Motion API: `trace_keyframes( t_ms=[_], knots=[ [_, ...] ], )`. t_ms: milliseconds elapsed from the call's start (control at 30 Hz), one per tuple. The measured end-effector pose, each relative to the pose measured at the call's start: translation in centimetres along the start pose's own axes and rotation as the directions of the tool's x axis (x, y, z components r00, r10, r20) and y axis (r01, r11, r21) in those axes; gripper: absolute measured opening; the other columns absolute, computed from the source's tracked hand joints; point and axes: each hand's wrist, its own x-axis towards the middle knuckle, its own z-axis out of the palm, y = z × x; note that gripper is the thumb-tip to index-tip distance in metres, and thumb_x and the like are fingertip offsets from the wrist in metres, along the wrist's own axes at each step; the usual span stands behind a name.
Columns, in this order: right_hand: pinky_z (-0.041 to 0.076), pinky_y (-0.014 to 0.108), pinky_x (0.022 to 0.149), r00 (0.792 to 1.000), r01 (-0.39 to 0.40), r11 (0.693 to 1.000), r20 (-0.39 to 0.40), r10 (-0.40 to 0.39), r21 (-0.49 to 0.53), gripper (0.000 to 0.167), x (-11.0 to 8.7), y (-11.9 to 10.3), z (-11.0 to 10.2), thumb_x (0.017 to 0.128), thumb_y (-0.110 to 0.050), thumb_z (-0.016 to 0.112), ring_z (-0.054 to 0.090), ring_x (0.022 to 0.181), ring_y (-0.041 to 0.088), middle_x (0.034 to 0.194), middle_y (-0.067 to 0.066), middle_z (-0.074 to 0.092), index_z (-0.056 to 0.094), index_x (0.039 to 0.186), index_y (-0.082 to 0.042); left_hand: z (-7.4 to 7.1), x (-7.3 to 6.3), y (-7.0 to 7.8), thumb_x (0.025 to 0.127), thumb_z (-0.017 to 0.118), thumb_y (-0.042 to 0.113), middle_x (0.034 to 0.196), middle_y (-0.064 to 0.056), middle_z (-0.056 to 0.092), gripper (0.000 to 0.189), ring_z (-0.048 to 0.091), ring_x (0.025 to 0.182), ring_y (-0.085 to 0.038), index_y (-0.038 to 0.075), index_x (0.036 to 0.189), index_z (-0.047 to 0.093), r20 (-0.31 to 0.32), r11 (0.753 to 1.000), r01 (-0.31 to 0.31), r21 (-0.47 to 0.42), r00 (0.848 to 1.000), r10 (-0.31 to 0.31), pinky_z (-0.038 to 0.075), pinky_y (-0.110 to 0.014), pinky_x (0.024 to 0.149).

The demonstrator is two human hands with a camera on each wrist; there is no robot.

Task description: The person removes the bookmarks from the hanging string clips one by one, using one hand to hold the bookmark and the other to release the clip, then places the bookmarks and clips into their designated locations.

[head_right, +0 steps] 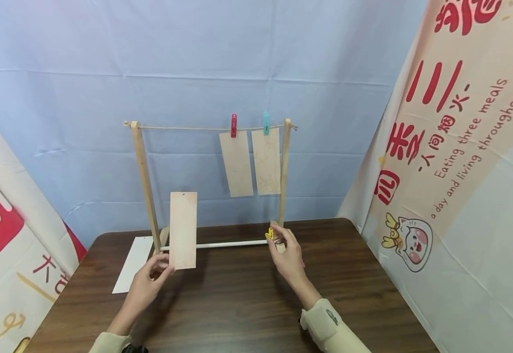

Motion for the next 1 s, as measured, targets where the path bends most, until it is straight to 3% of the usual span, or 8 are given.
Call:
trace_keyframes(
  t_ms=[233,433,567,767,1000],
  knots=[
    [0.052,0.016,0.079,1.000,0.004,1.000,-0.022,-0.004,-0.024,0.039,-0.5,0.9,-1.2,0.085,0.024,0.076,0.066,0.085,0.046,0.102,0.034,0.067,0.068,0.123,0.017,-0.7,-0.5,-0.4,0.100,0.078,0.008,0.095,-0.006,0.080,0.028,0.076,0.089,-0.030,0.008,0.126,0.069,-0.014,1.000,-0.014,-0.004,1.000,0.013,0.057,-0.025,0.078],
    [0.049,0.017,0.069,0.996,-0.088,0.995,0.000,0.088,-0.044,0.037,-1.1,1.1,-2.4,0.088,0.018,0.078,0.066,0.086,0.045,0.105,0.032,0.068,0.068,0.124,0.014,-1.4,-1.4,-0.7,0.099,0.078,0.006,0.094,0.000,0.079,0.029,0.075,0.086,-0.016,0.007,0.126,0.069,-0.010,0.999,0.002,0.040,1.000,-0.001,0.058,-0.024,0.079],
    [0.052,0.020,0.068,0.996,-0.094,0.994,-0.013,0.093,-0.061,0.037,-1.3,1.6,-3.1,0.088,0.019,0.077,0.066,0.084,0.044,0.104,0.031,0.069,0.068,0.124,0.015,-1.7,-1.8,-0.8,0.099,0.078,0.006,0.096,-0.001,0.080,0.028,0.075,0.087,-0.014,0.007,0.125,0.069,0.008,0.999,0.019,0.050,1.000,-0.020,0.060,-0.026,0.082],
    [0.052,0.013,0.077,0.995,-0.079,0.994,-0.063,0.074,-0.077,0.040,-1.5,4.9,-3.7,0.087,0.021,0.077,0.066,0.087,0.048,0.105,0.033,0.069,0.068,0.125,0.015,-2.4,-2.2,-1.2,0.099,0.078,0.008,0.096,0.001,0.080,0.028,0.074,0.087,-0.016,0.009,0.125,0.069,0.007,0.997,0.010,0.081,1.000,-0.011,0.059,-0.028,0.082],
    [0.053,0.018,0.077,0.994,-0.100,0.987,-0.055,0.093,-0.127,0.041,-1.9,7.3,-5.1,0.088,0.014,0.081,0.067,0.088,0.036,0.106,0.022,0.072,0.072,0.127,0.006,-3.5,-3.1,-1.8,0.100,0.078,0.011,0.095,0.001,0.080,0.027,0.073,0.087,-0.012,0.010,0.127,0.070,-0.004,0.994,0.041,0.105,0.999,-0.040,0.058,-0.026,0.081]
  ],
)
